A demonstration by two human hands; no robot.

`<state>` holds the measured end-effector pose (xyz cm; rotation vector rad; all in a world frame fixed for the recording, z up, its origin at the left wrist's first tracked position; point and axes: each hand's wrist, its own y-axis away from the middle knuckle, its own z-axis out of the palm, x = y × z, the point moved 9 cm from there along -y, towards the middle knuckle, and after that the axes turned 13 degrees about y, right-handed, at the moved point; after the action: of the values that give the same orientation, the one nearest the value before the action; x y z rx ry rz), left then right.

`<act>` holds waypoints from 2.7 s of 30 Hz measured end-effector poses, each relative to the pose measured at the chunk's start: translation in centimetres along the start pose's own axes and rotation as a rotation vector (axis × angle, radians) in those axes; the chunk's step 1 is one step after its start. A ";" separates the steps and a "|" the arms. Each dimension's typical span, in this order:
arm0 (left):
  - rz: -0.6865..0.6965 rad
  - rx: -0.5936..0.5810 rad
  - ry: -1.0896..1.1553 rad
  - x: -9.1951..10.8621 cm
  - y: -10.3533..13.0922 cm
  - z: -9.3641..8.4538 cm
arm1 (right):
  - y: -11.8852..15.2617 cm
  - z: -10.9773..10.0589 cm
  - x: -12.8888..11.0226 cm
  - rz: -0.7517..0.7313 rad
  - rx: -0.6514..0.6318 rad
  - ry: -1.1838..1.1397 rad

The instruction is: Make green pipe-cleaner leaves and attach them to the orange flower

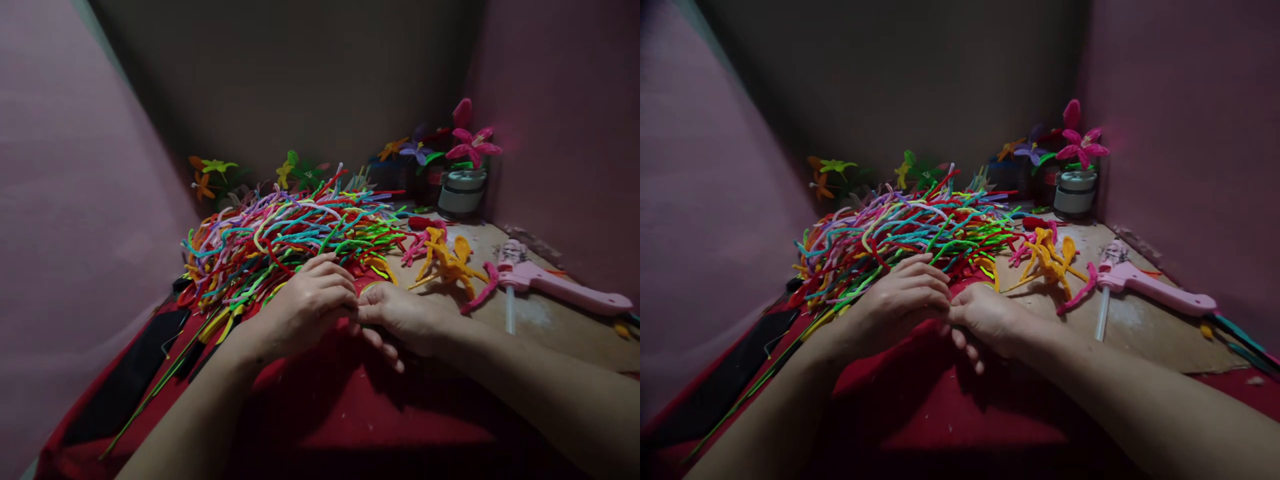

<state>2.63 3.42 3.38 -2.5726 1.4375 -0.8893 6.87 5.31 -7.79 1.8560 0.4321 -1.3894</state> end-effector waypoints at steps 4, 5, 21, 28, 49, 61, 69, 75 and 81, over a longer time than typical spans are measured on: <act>-0.067 -0.108 0.010 -0.6 0.2 1.3 | 0.3 0.1 0.1 0.020 -0.012 0.216; -0.083 -0.139 0.023 -0.7 0.3 1.6 | 0.4 0.2 0.1 0.025 -0.020 0.259; -0.183 -0.106 0.122 -1.8 0.6 2.5 | 0.9 0.4 0.0 0.009 -0.202 0.288; -0.215 0.042 0.217 -2.2 0.6 1.8 | 1.2 0.1 -0.2 0.008 -0.272 0.087; -0.472 0.055 0.156 -5.0 0.8 1.6 | 0.8 -2.1 -1.5 0.005 0.026 0.334; -0.221 -0.161 -0.077 -3.2 0.3 3.5 | 0.9 -2.4 -1.7 0.041 0.013 0.455; -0.481 -0.029 0.046 -4.4 0.5 2.1 | 0.9 -3.1 -2.4 -0.093 0.067 0.318; -0.689 0.240 0.439 -6.9 1.7 0.9 | 0.7 -6.5 -2.8 -0.209 0.343 -0.083; -0.753 0.330 0.637 -7.6 2.3 1.2 | 0.8 -5.8 -3.4 -0.296 0.376 -0.095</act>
<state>-1.51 7.95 -1.86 -2.6622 0.2276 -1.9622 10.05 9.61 -3.68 2.0721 0.4333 -1.8535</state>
